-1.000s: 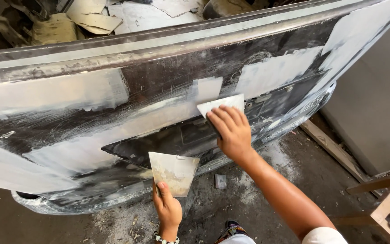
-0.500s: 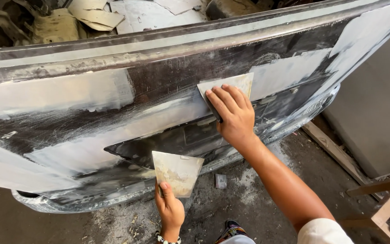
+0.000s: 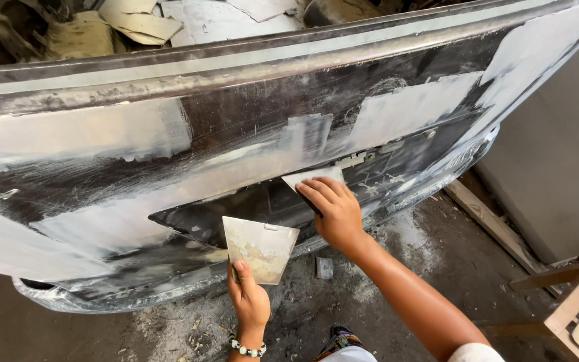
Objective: The person uses a putty knife to apply white body filler to the front bumper of a car. They repeatedly scoop filler from a container on a wooden chair and spread it onto the car's surface to smooth out imperfections.
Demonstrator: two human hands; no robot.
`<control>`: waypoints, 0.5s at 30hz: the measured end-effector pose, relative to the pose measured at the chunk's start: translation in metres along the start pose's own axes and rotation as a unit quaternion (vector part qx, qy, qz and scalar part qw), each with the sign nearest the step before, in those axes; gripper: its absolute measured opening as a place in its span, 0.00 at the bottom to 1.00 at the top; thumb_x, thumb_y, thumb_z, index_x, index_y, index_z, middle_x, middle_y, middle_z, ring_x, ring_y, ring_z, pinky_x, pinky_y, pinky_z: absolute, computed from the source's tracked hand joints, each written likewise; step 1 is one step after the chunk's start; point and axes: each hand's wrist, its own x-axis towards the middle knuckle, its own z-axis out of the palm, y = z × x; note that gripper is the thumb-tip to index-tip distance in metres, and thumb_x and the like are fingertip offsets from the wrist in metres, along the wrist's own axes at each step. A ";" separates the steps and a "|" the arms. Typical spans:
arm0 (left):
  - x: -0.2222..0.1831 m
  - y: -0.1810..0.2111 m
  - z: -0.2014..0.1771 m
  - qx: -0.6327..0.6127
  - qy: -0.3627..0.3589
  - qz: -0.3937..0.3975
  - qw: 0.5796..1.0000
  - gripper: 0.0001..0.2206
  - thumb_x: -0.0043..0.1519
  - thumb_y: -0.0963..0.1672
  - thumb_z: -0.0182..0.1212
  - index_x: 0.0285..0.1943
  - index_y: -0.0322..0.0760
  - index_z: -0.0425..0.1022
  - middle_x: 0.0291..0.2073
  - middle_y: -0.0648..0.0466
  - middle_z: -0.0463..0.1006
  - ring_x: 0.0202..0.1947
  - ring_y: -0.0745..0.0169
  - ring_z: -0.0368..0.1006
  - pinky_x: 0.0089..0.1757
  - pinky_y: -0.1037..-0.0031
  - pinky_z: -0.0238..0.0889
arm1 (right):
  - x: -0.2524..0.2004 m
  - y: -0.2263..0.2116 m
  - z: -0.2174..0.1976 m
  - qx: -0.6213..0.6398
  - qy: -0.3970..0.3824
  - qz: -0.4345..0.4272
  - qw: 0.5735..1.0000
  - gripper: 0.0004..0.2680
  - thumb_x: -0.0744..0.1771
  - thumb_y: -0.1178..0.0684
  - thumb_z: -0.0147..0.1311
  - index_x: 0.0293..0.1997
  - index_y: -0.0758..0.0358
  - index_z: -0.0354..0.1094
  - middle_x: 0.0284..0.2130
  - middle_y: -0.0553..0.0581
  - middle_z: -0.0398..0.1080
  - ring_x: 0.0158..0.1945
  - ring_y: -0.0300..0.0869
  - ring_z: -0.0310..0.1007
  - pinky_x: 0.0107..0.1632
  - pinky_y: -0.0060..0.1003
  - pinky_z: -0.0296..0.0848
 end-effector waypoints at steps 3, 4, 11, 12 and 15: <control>0.001 0.026 0.002 0.002 0.009 0.000 1.000 0.23 0.74 0.51 0.36 0.60 0.27 0.69 0.48 0.48 0.77 0.48 0.61 0.73 0.49 0.73 0.65 | -0.016 -0.015 -0.012 0.277 -0.007 0.125 0.953 0.18 0.64 0.70 0.48 0.59 0.63 0.69 0.56 0.60 0.70 0.60 0.50 0.70 0.61 0.37 0.69; -0.001 0.024 0.000 0.003 0.012 -0.002 1.000 0.23 0.74 0.51 0.36 0.60 0.27 0.69 0.48 0.48 0.77 0.48 0.61 0.73 0.49 0.73 0.65 | -0.020 -0.021 -0.019 0.280 -0.010 0.124 0.952 0.18 0.64 0.70 0.48 0.59 0.63 0.69 0.56 0.60 0.70 0.60 0.50 0.70 0.61 0.37 0.69; -0.016 0.011 -0.017 0.049 0.014 0.024 0.998 0.20 0.76 0.47 0.38 0.63 0.25 0.69 0.45 0.45 0.74 0.45 0.59 0.70 0.46 0.71 0.65 | -0.032 -0.069 -0.047 0.415 -0.082 0.197 0.884 0.17 0.65 0.70 0.49 0.60 0.66 0.69 0.53 0.60 0.72 0.58 0.48 0.71 0.62 0.37 0.66; -0.015 0.029 -0.014 0.065 0.003 0.045 0.997 0.19 0.76 0.46 0.38 0.63 0.24 0.67 0.46 0.45 0.74 0.45 0.58 0.70 0.46 0.70 0.65 | -0.031 -0.076 -0.050 0.404 -0.094 0.189 0.890 0.17 0.65 0.70 0.50 0.60 0.66 0.69 0.52 0.60 0.72 0.59 0.49 0.72 0.62 0.37 0.66; -0.011 0.049 -0.008 0.072 -0.029 0.086 0.993 0.19 0.74 0.46 0.38 0.65 0.25 0.65 0.50 0.44 0.77 0.49 0.57 0.74 0.48 0.69 0.67 | -0.031 -0.089 -0.050 0.379 -0.094 0.161 0.906 0.18 0.64 0.72 0.49 0.60 0.66 0.69 0.54 0.61 0.72 0.60 0.51 0.70 0.63 0.39 0.65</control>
